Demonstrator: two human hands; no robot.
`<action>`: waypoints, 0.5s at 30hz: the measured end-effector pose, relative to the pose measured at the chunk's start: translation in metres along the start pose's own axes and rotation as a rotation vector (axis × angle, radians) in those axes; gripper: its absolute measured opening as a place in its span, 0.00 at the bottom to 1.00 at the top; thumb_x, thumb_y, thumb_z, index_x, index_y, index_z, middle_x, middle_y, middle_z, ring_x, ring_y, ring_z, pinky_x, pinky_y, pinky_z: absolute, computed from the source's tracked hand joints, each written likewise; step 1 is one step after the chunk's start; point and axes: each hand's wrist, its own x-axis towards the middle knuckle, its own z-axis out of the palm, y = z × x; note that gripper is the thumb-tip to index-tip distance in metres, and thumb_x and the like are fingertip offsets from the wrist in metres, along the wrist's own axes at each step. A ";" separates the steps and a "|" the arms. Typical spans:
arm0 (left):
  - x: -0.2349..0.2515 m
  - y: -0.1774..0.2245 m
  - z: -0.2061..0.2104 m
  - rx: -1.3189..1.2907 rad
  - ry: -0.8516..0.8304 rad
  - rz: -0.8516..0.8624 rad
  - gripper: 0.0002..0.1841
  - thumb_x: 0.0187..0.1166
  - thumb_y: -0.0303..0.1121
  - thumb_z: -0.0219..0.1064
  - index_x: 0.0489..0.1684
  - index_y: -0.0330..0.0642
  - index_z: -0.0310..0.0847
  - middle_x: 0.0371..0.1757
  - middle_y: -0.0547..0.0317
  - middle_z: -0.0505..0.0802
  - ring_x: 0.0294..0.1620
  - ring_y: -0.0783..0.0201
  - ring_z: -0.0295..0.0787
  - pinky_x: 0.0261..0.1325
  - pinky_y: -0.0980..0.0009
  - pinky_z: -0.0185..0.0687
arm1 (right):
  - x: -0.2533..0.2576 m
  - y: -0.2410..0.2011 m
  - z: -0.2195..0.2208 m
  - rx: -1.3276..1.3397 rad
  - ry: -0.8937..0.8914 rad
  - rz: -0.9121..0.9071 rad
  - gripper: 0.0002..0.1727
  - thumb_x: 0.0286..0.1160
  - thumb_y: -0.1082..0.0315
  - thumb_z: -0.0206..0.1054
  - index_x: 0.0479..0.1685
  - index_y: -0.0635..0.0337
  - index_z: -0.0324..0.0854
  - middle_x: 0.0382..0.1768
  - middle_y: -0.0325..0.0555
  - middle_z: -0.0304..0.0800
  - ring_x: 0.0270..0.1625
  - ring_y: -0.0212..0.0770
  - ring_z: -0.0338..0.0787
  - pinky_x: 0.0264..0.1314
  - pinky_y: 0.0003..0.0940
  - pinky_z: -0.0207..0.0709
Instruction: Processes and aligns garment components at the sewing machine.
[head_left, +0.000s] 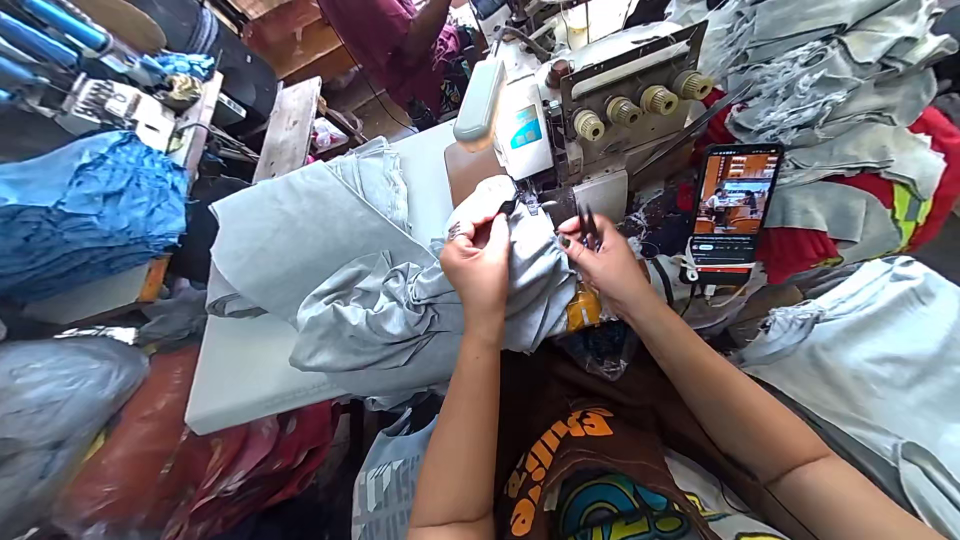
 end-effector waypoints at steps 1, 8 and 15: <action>0.002 -0.005 -0.001 -0.037 0.004 -0.008 0.09 0.74 0.24 0.75 0.49 0.38 0.88 0.47 0.60 0.94 0.45 0.72 0.93 0.49 0.72 0.91 | -0.001 0.005 0.000 0.013 -0.044 0.041 0.18 0.81 0.66 0.68 0.66 0.55 0.76 0.39 0.40 0.84 0.21 0.27 0.70 0.21 0.25 0.67; 0.016 -0.015 -0.006 -0.088 -0.025 -0.016 0.09 0.72 0.20 0.75 0.46 0.38 0.88 0.48 0.61 0.95 0.45 0.72 0.93 0.50 0.73 0.91 | -0.018 0.017 -0.001 0.134 -0.106 0.180 0.05 0.79 0.70 0.69 0.46 0.61 0.83 0.17 0.30 0.73 0.15 0.21 0.65 0.19 0.18 0.62; 0.029 -0.020 -0.011 -0.048 -0.061 0.045 0.09 0.70 0.18 0.75 0.45 0.34 0.88 0.49 0.57 0.95 0.48 0.70 0.94 0.54 0.72 0.93 | -0.032 0.015 -0.004 0.126 -0.117 0.152 0.04 0.80 0.67 0.68 0.41 0.58 0.83 0.21 0.27 0.75 0.16 0.19 0.66 0.19 0.16 0.62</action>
